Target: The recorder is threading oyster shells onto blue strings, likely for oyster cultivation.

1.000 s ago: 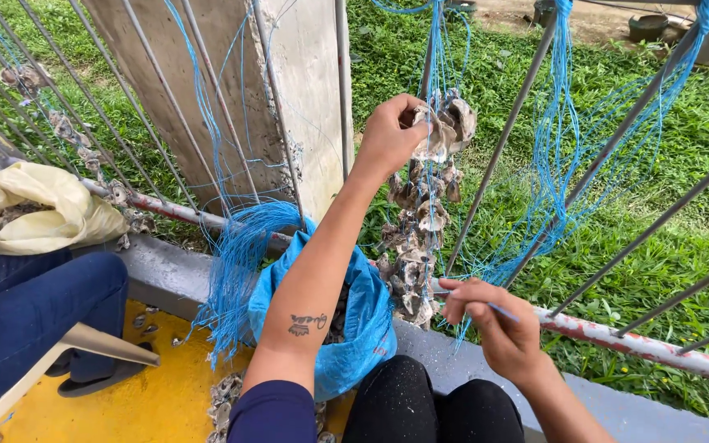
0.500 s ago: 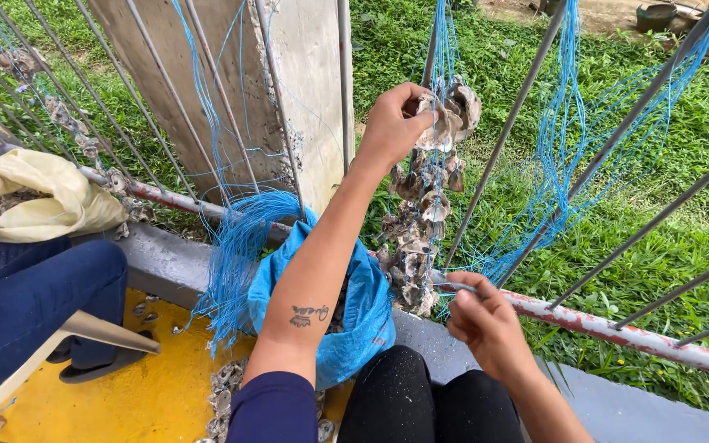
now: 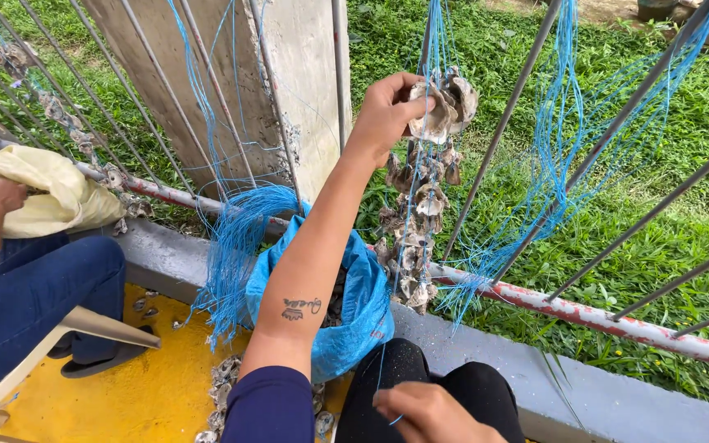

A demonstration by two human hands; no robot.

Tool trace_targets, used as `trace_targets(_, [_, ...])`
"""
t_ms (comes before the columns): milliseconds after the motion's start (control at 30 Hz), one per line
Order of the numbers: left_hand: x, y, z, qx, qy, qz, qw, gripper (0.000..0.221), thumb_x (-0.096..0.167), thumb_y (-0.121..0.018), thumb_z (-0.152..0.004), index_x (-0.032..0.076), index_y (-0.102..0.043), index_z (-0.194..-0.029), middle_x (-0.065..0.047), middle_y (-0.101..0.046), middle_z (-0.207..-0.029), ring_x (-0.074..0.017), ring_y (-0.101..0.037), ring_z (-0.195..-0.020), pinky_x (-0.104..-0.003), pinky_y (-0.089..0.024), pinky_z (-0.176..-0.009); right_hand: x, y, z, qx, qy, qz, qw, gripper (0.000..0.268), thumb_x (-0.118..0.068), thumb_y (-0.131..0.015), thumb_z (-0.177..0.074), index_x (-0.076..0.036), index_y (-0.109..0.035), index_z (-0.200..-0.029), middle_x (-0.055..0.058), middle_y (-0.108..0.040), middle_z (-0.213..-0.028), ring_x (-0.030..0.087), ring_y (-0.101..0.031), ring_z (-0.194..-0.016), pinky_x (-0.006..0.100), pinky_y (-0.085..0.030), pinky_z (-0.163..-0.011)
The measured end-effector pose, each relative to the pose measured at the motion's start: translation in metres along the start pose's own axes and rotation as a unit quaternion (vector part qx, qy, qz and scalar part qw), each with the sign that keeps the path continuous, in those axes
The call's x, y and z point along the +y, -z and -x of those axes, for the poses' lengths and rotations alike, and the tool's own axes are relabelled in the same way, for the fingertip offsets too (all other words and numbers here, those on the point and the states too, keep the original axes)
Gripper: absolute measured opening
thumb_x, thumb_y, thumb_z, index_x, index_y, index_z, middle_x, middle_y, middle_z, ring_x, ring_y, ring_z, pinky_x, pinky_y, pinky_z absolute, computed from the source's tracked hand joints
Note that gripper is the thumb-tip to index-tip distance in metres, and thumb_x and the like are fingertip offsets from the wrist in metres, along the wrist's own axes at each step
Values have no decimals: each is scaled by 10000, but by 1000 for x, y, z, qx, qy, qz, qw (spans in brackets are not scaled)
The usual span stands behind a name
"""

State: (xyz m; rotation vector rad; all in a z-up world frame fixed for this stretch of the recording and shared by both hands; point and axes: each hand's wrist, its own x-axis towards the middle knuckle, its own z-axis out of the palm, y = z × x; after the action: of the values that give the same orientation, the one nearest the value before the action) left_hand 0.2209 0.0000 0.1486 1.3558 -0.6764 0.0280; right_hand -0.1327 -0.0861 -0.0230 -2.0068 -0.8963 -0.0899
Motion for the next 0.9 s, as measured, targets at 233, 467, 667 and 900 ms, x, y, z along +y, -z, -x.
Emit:
trace_targets(233, [15,6,4,-25,50,127,990,214,71,-776,-830,62,-716,-1035,-23,-733,-895,-113,-678,-807,-307,-547,-650,12,-19,14,-80,27,-32,996,386,97,-650,-768,34,-627,-1148,175,-658,-861,372,-696,-824,433,-554,-702])
trace_targets(467, [23,14,8,5,64,102,993,212,62,-772,-819,58,-731,-1027,-27,-727,-893,-113,-690,-793,-300,-586,-625,18,-33,22,-93,17,-35,995,340,105,-642,-772,28,-628,-1103,169,-610,-804,361,-678,-782,434,-525,-660])
trace_targets(667, [3,20,-2,-14,52,90,995,253,17,-764,-818,12,-747,-1070,-61,-702,-889,-129,-678,-785,-320,-600,-623,39,-53,36,-99,17,-70,992,239,93,-641,-816,16,-590,-1036,155,-565,-808,342,-665,-781,413,-522,-675])
trace_targets(900, [14,23,1,-63,63,108,990,281,-2,-735,-796,-13,-731,-1077,-91,-755,-959,-164,-732,-830,-363,-656,-738,71,-62,47,-157,-19,-126,979,162,31,-671,-911,-8,-535,-990,136,-556,-780,318,-642,-745,400,-499,-683])
